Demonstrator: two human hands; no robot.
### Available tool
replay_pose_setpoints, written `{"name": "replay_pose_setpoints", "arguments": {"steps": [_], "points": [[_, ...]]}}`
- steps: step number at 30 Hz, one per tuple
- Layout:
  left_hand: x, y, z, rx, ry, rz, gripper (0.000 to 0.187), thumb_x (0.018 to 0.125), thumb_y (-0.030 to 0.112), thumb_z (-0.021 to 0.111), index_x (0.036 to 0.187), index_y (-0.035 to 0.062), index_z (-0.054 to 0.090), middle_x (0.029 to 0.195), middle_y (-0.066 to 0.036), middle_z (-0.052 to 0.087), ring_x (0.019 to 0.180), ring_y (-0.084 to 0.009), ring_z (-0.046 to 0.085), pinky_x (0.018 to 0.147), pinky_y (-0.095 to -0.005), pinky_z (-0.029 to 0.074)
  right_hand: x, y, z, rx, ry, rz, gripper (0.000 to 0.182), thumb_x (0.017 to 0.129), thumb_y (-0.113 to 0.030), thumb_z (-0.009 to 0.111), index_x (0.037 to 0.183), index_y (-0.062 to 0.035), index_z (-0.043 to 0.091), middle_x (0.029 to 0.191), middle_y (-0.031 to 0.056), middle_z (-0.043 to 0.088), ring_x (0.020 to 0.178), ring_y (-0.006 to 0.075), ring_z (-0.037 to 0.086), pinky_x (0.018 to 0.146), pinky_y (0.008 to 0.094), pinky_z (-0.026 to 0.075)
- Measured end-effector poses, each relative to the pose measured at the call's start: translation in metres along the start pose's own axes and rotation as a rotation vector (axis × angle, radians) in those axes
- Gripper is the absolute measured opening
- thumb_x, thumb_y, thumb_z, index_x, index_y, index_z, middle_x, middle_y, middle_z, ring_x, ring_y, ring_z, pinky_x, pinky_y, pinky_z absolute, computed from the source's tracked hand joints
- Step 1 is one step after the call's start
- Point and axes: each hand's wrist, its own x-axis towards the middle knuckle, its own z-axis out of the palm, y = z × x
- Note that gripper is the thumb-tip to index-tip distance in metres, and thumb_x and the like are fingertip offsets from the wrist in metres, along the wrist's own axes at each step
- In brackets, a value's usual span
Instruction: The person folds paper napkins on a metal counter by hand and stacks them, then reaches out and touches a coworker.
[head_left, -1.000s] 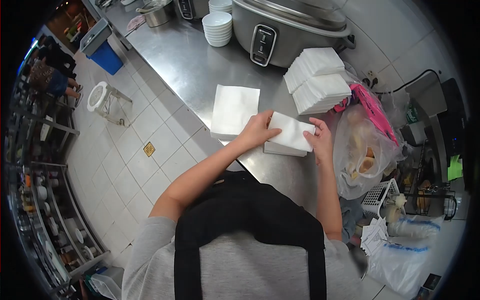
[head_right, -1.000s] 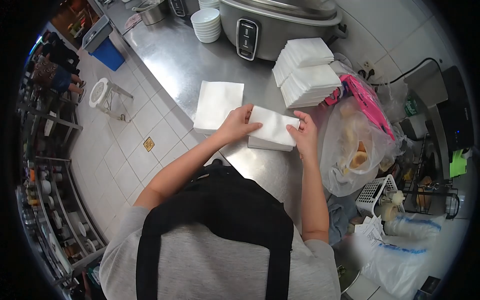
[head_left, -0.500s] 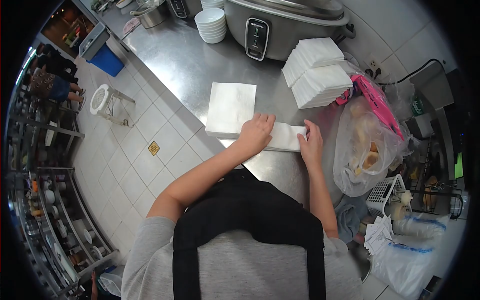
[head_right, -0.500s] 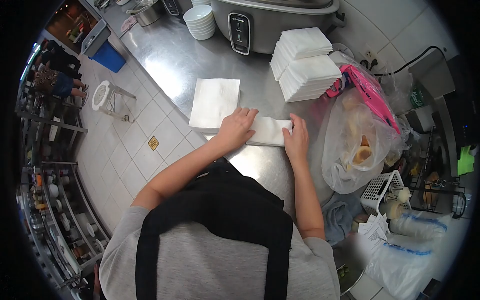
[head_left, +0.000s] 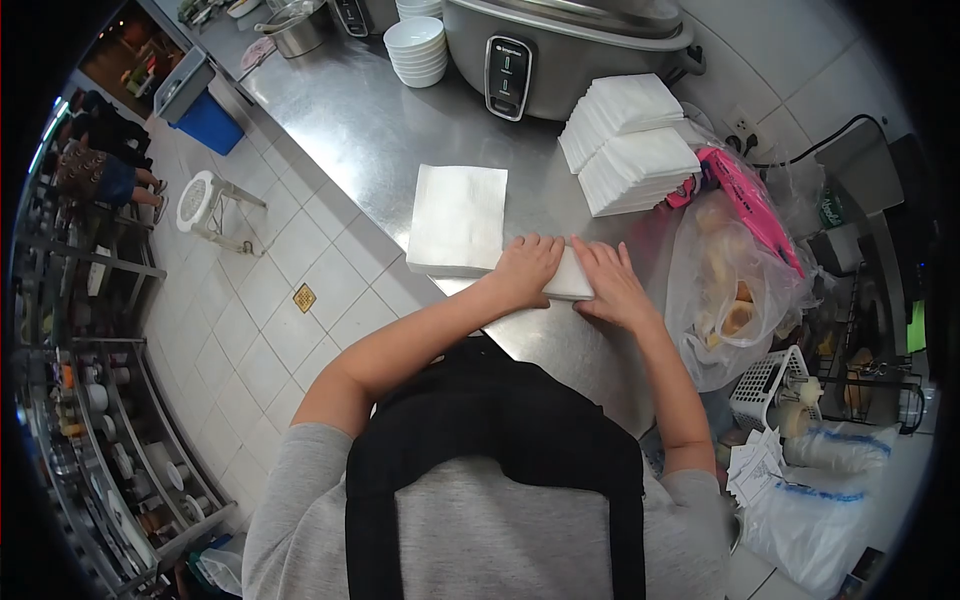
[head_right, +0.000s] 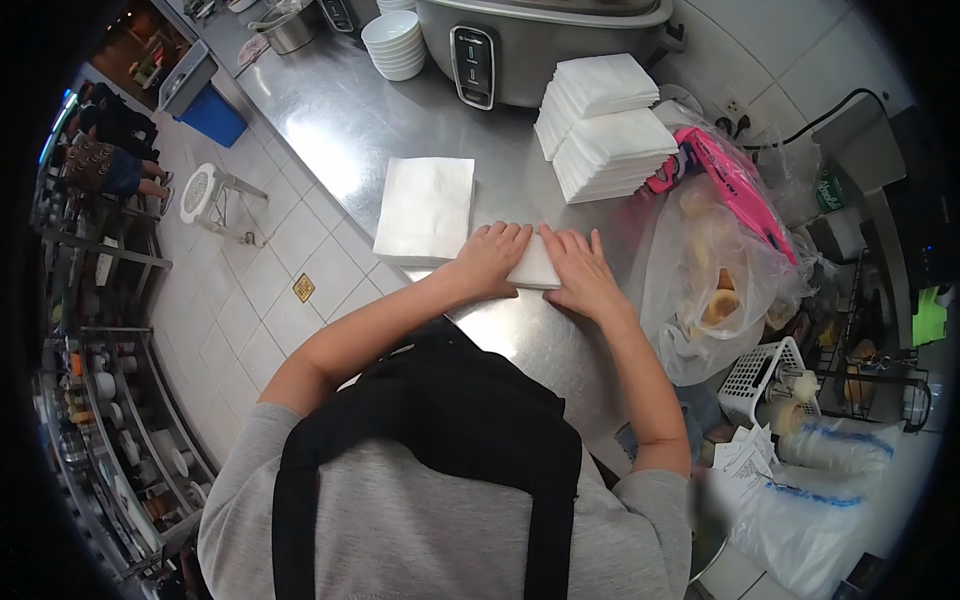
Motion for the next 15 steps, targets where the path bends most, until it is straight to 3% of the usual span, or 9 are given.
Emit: {"name": "replay_pose_setpoints", "arguments": {"steps": [3,4,6,7,9,11,12,15], "points": [[-0.002,0.004,0.004,-0.025,0.011,-0.042,0.106,0.053,0.044,0.083,0.132,-0.0061,0.035,0.129,-0.020,0.045,0.124,-0.0331,0.041,0.102,-0.0419,0.034,-0.003,0.003,0.004,-0.049,0.034,-0.006,0.105,0.061,-0.027,0.081,0.144,-0.0031,0.022,0.143,0.0157,0.034,0.137,0.0314,0.026,0.111,0.0554,0.017],[-0.006,0.005,0.004,0.019,0.108,-0.021,0.108,0.054,0.046,0.082,0.134,-0.0069,0.033,0.133,-0.022,0.041,0.127,-0.0341,0.037,0.104,-0.0434,0.032,-0.006,0.001,0.005,-0.048,0.032,-0.006,0.105,0.061,-0.027,0.081,0.144,-0.0031,0.022,0.143,0.0157,0.034,0.137,0.0314,0.026,0.111,0.0554,0.017],[-0.010,0.007,0.004,0.064,0.202,-0.001,0.110,0.055,0.047,0.081,0.136,-0.0077,0.031,0.138,-0.023,0.037,0.131,-0.0351,0.034,0.106,-0.0449,0.030,-0.013,-0.006,0.006,-0.041,0.194,-0.069,0.088,0.074,-0.031,0.069,0.143,0.0003,0.023,0.146,0.0163,0.030,0.139,0.0306,0.023,0.112,0.0544,0.016],[-0.010,0.009,0.004,0.072,0.242,0.022,0.110,0.059,0.051,0.077,0.137,-0.0085,0.028,0.141,-0.025,0.033,0.133,-0.0363,0.029,0.108,-0.0465,0.027,-0.012,-0.006,0.012,-0.040,0.193,-0.069,0.088,0.074,-0.031,0.069,0.143,0.0003,0.023,0.146,0.0163,0.030,0.139,0.0306,0.023,0.112,0.0544,0.016],[-0.009,0.013,0.011,0.078,0.282,0.043,0.110,0.063,0.055,0.073,0.139,-0.0093,0.026,0.144,-0.026,0.028,0.136,-0.0375,0.025,0.109,-0.0480,0.025,-0.007,-0.004,0.031,-0.081,0.288,-0.085,0.072,0.085,-0.030,0.055,0.142,0.0029,0.025,0.149,0.0168,0.026,0.140,0.0309,0.021,0.112,0.0522,0.014],[-0.005,0.017,0.033,0.008,0.355,0.044,0.104,0.073,0.059,0.062,0.139,-0.0103,0.023,0.145,-0.029,0.024,0.138,-0.0397,0.020,0.110,-0.0487,0.022,-0.004,-0.002,0.045,-0.086,0.289,-0.064,0.067,0.088,-0.026,0.050,0.143,0.0021,0.024,0.149,0.0171,0.025,0.140,0.0307,0.020,0.113,0.0507,0.014],[-0.005,0.016,0.040,0.007,0.353,0.043,0.104,0.073,0.059,0.062,0.139,-0.0103,0.023,0.145,-0.029,0.024,0.138,-0.0397,0.020,0.110,-0.0487,0.022,-0.002,0.000,0.052,-0.091,0.291,-0.045,0.062,0.090,-0.022,0.045,0.143,0.0012,0.023,0.149,0.0174,0.024,0.141,0.0305,0.019,0.113,0.0492,0.013],[-0.008,0.016,0.056,0.028,0.404,0.060,0.097,0.079,0.057,0.055,0.140,-0.0107,0.023,0.145,-0.030,0.024,0.138,-0.0406,0.019,0.110,-0.0482,0.022,0.001,0.009,0.070,-0.042,0.389,-0.070,0.065,0.089,-0.024,0.048,0.143,0.0026,0.024,0.150,0.0168,0.024,0.140,0.0311,0.019,0.113,0.0485,0.014]]}}
